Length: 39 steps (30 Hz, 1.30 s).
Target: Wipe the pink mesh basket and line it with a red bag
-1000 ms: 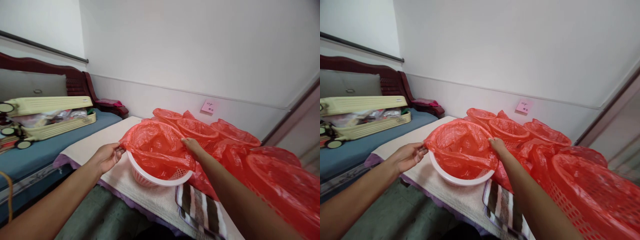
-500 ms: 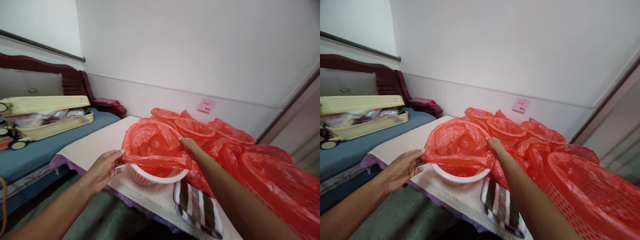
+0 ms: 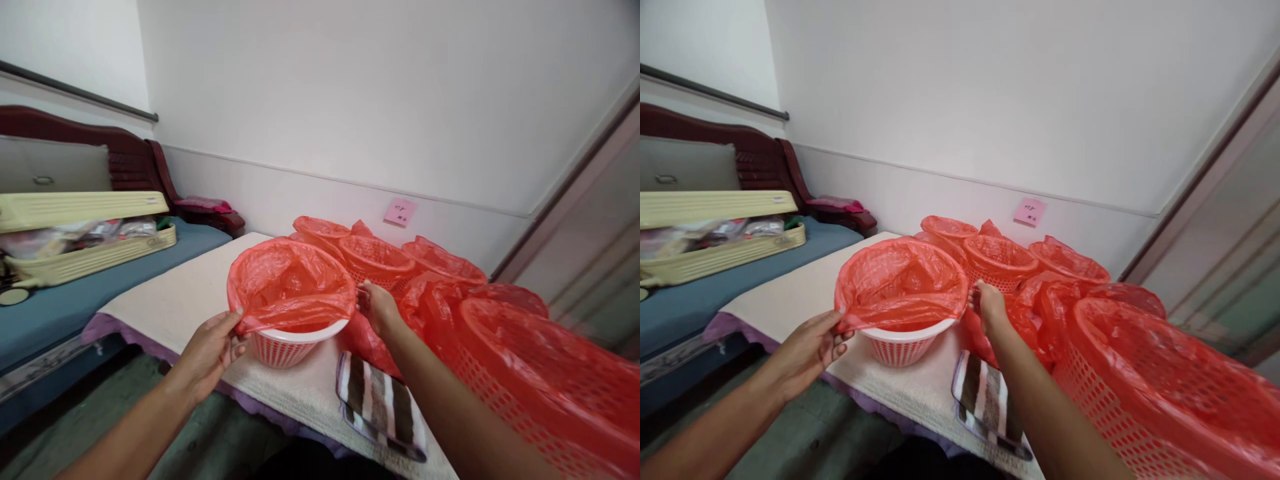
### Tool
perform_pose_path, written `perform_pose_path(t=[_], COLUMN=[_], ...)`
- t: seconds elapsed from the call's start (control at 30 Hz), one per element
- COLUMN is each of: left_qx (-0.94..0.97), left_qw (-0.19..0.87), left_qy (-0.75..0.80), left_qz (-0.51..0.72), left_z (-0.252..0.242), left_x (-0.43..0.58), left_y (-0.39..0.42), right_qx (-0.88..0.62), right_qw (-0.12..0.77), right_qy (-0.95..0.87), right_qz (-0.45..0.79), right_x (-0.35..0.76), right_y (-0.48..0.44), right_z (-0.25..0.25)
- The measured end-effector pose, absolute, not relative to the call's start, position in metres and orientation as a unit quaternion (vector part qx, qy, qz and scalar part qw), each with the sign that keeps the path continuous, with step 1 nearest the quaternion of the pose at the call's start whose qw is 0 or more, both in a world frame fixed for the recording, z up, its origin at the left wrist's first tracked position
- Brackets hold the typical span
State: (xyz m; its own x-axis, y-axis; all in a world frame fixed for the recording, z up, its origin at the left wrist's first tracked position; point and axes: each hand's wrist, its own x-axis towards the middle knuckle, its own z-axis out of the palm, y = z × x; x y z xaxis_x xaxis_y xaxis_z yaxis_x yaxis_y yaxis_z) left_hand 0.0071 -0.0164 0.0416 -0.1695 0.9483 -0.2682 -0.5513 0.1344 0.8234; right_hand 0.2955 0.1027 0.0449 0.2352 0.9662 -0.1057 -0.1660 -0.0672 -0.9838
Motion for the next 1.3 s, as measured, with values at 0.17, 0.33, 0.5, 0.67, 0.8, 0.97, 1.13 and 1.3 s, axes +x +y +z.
perform_pose_path(t=[0.17,0.33,0.5,0.67,0.8,0.97,1.13,1.3], left_qx=[0.232,0.222,0.206,0.197,0.187,0.191,0.191,0.187], left_qw=[0.598,0.606,0.601,0.595,0.594,0.596,0.598,0.599], left_qy=[0.455,0.453,0.442,0.429,0.419,0.421,0.411,0.405], left_qz=[0.618,0.615,0.634,0.651,0.661,0.657,0.66,0.665], left_z=[0.037,0.036,0.036,0.035,0.033,0.033,0.032,0.031], left_x=[0.006,0.012,0.015,0.013,0.011,0.012,0.011,0.012], left_y=[-0.015,-0.015,-0.014,-0.008,-0.004,-0.007,-0.008,-0.007], right_qx=[-0.508,-0.414,-0.365,-0.342,-0.352,-0.353,-0.352,-0.363], right_qw=[0.551,0.552,0.547,0.529,0.532,0.55,0.566,0.578], right_qy=[-0.313,-0.26,-0.251,-0.266,-0.258,-0.229,-0.227,-0.223], right_qz=[0.584,0.675,0.71,0.73,0.725,0.722,0.71,0.696], right_x=[0.292,0.283,0.279,0.275,0.271,0.267,0.261,0.263], right_y=[0.052,0.031,0.035,0.028,0.025,0.035,0.035,0.027], right_z=[0.019,0.024,0.027,0.012,0.01,0.024,0.03,0.028])
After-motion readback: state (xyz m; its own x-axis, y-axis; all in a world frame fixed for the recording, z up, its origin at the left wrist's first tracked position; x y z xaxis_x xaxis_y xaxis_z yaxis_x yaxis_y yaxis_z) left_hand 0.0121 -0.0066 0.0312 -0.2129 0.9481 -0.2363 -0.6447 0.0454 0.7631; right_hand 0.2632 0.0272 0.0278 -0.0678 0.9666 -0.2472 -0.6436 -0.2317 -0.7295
